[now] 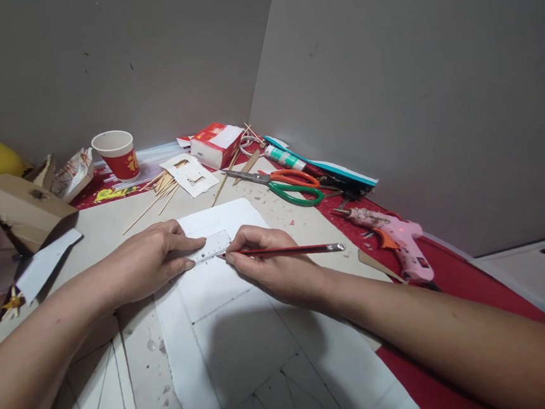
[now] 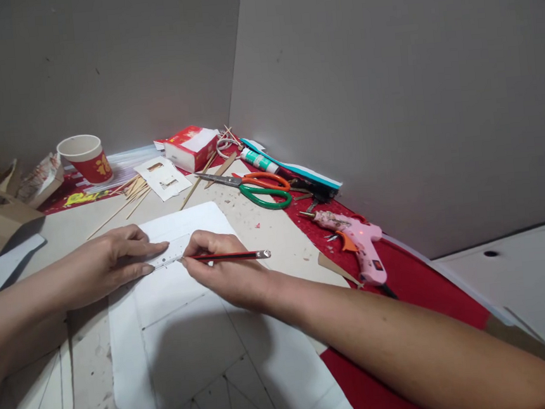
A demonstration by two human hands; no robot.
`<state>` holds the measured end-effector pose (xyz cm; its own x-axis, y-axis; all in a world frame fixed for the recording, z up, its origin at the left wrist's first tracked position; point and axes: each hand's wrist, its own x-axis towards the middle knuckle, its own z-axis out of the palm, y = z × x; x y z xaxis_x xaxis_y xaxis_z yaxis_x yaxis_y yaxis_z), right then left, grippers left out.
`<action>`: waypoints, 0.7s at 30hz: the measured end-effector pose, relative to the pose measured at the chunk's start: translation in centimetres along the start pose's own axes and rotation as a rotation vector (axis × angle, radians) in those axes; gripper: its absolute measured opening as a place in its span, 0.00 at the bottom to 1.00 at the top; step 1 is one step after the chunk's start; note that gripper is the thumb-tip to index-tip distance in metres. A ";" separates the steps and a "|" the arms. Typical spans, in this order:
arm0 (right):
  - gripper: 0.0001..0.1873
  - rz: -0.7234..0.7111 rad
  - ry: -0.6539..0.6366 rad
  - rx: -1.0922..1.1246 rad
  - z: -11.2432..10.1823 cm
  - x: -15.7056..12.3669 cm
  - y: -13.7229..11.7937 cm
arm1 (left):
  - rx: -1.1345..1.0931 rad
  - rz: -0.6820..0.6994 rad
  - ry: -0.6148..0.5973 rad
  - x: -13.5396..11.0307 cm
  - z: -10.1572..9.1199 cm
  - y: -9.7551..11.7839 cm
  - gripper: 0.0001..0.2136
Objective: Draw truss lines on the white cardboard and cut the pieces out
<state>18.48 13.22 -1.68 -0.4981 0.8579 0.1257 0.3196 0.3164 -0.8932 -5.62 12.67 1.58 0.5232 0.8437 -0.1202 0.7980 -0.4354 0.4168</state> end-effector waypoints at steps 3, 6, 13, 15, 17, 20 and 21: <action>0.05 -0.007 0.004 -0.014 0.0 0.0 -0.1 | 0.003 0.002 0.001 0.0 0.0 0.0 0.16; 0.05 -0.012 0.006 -0.024 0.0 0.0 -0.2 | 0.006 -0.002 -0.001 0.1 0.1 0.0 0.17; 0.05 -0.014 -0.011 -0.029 0.0 0.0 -0.3 | 0.007 -0.001 0.001 0.2 0.1 -0.1 0.17; 0.06 -0.017 -0.016 -0.035 -0.1 0.0 -0.4 | 0.007 -0.002 0.001 0.2 0.1 0.0 0.17; 0.06 -0.024 -0.018 -0.042 -0.1 0.0 -0.5 | 0.007 -0.003 -0.002 0.2 0.1 0.0 0.17; 0.06 -0.031 -0.020 -0.055 -0.1 0.0 -0.5 | 0.010 -0.006 -0.002 0.2 0.0 0.1 0.17; 0.06 -0.033 -0.021 -0.059 -0.1 0.0 -0.5 | 0.011 -0.007 -0.001 0.2 0.0 0.1 0.17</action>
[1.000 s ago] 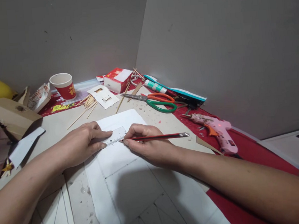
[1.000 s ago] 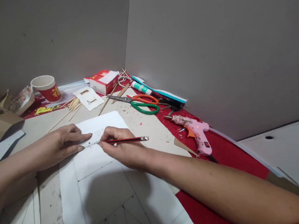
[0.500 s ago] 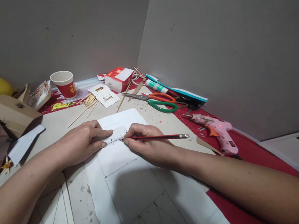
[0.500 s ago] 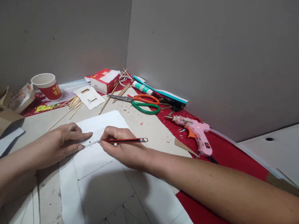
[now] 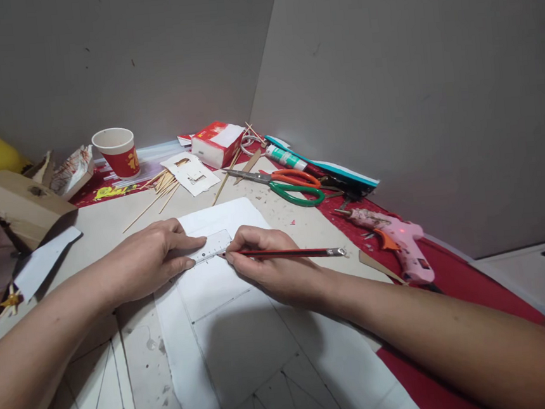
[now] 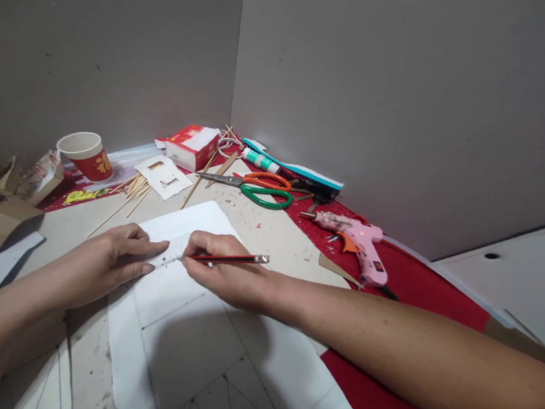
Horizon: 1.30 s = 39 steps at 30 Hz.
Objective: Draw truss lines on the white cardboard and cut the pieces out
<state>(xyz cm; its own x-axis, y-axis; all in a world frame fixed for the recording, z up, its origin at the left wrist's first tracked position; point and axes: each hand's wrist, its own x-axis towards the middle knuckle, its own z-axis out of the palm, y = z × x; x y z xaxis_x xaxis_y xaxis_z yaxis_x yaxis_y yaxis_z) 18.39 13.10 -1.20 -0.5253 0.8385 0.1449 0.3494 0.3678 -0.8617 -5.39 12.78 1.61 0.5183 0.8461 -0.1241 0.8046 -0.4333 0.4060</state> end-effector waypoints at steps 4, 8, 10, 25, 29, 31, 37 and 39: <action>0.06 0.001 0.002 -0.004 0.1 0.0 0.2 | 0.002 0.004 0.001 -0.1 0.0 -0.1 0.17; 0.06 0.013 0.007 0.008 0.1 0.0 0.2 | 0.005 0.005 0.003 -0.1 0.1 -0.2 0.17; 0.06 0.016 0.010 0.016 0.1 0.0 0.2 | 0.005 0.010 0.002 -0.1 0.1 -0.2 0.16; 0.06 0.002 0.001 0.005 0.0 0.0 0.3 | -0.008 0.007 0.000 0.0 0.1 -0.3 0.17; 0.06 -0.004 0.003 0.004 0.0 -0.1 0.2 | -0.012 0.003 -0.001 0.0 0.1 -0.3 0.17; 0.06 -0.007 0.005 0.011 0.0 -0.1 0.2 | -0.014 0.005 -0.003 0.0 0.1 -0.2 0.17; 0.06 0.008 0.001 0.041 0.1 -0.1 0.3 | -0.003 0.004 -0.009 0.0 0.0 -0.2 0.16; 0.06 0.036 0.035 0.126 0.1 -0.1 0.4 | 0.004 -0.010 -0.013 0.0 0.0 -0.1 0.17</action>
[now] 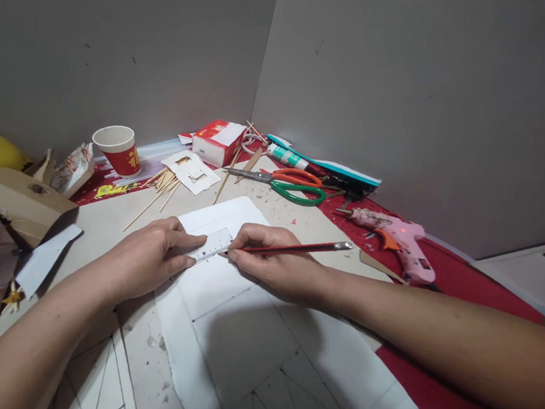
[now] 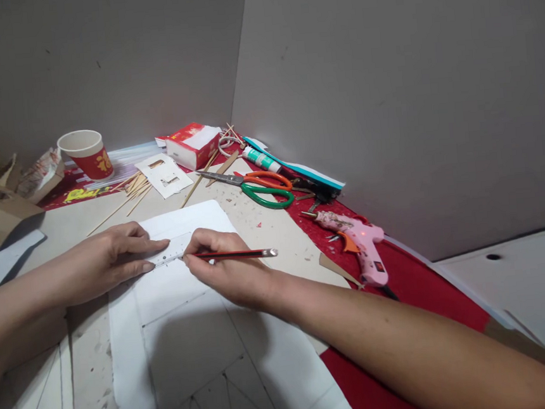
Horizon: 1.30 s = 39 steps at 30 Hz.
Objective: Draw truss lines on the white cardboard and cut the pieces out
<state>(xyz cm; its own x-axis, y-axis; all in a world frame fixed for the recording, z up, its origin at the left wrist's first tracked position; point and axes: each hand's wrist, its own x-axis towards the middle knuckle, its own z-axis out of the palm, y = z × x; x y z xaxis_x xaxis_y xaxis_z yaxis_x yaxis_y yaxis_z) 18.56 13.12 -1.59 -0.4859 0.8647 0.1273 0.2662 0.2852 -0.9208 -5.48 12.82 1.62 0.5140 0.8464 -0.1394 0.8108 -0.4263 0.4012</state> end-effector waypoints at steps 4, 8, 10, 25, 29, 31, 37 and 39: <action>0.04 0.009 0.104 0.295 -0.2 -0.1 0.4 | 0.034 -0.070 -0.009 0.0 -0.4 0.8 0.21; 0.10 -0.096 0.164 0.421 -0.2 -0.3 0.5 | 0.081 -0.176 -0.023 0.3 -1.0 2.1 0.23; 0.10 -0.138 0.191 0.417 -0.2 -0.4 0.4 | 0.094 -0.224 -0.036 0.6 -1.3 2.6 0.21; 0.13 -0.209 0.338 0.460 -0.5 -0.5 -0.9 | -0.784 -0.438 0.667 -1.1 -6.4 7.1 0.05; 0.12 -0.207 0.172 0.291 -1.7 -0.8 -2.5 | -0.996 -0.383 0.868 -1.8 -5.3 9.6 0.02; 0.21 -0.220 0.042 0.118 -2.4 -1.2 -3.5 | -1.091 -0.362 0.928 -2.2 -4.2 10.1 0.03; 0.33 -0.540 0.013 -0.519 -2.7 -2.7 -4.2 | -1.289 -0.478 0.878 -3.3 -0.9 11.2 0.05; 0.28 -0.621 0.052 -0.607 -2.5 -2.9 -3.9 | -1.313 -0.505 0.780 -3.5 -0.8 11.4 0.06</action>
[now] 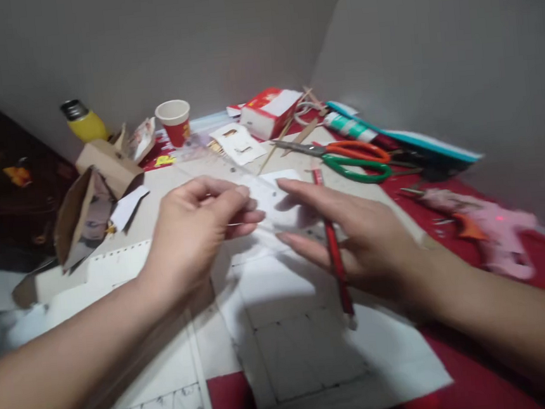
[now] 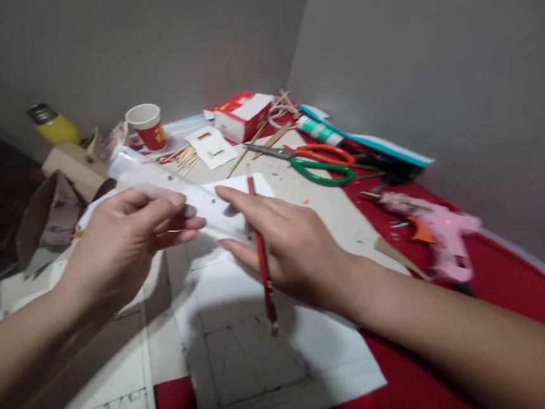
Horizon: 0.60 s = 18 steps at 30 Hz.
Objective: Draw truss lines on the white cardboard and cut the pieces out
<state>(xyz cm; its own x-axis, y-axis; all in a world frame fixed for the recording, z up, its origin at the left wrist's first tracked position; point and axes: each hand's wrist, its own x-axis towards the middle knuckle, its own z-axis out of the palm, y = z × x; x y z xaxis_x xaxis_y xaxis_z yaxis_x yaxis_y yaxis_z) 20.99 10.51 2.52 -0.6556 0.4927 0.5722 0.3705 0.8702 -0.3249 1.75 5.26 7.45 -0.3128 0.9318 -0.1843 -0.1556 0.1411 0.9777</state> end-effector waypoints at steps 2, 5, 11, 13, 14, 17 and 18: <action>0.26 -0.035 -0.002 -0.029 0.3 -0.2 0.2 | 0.083 -0.076 -0.121 0.0 -0.4 0.7 0.10; 0.26 -0.013 0.030 -0.026 0.6 -0.2 0.9 | 0.304 -0.088 -0.167 0.3 -2.1 2.5 0.16; 0.27 0.094 0.097 -0.055 1.2 -0.2 1.8 | 0.560 0.469 0.075 -0.4 -6.4 6.7 0.14; 0.28 0.101 0.110 -0.060 1.5 -0.3 1.9 | 0.582 0.540 0.074 -1.2 -6.7 7.4 0.15; 0.28 0.106 0.114 -0.063 1.6 -0.3 1.9 | 0.595 0.538 0.083 -1.8 -6.5 7.4 0.14; 0.30 0.116 0.116 -0.058 2.0 -0.6 2.0 | 0.600 0.368 0.080 -4.3 -4.6 4.8 0.09; 0.31 0.128 0.104 -0.060 2.1 -0.6 2.0 | 0.618 0.280 0.003 -5.3 -3.8 3.2 0.11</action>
<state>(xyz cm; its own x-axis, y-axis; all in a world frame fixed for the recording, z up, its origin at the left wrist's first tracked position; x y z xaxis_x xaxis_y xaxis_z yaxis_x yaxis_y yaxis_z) 20.75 11.92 -0.10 -0.5301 0.5942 0.6048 0.4872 0.7973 -0.3563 -0.63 -0.51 11.13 -0.2658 0.9603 0.0844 0.4952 0.0609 0.8666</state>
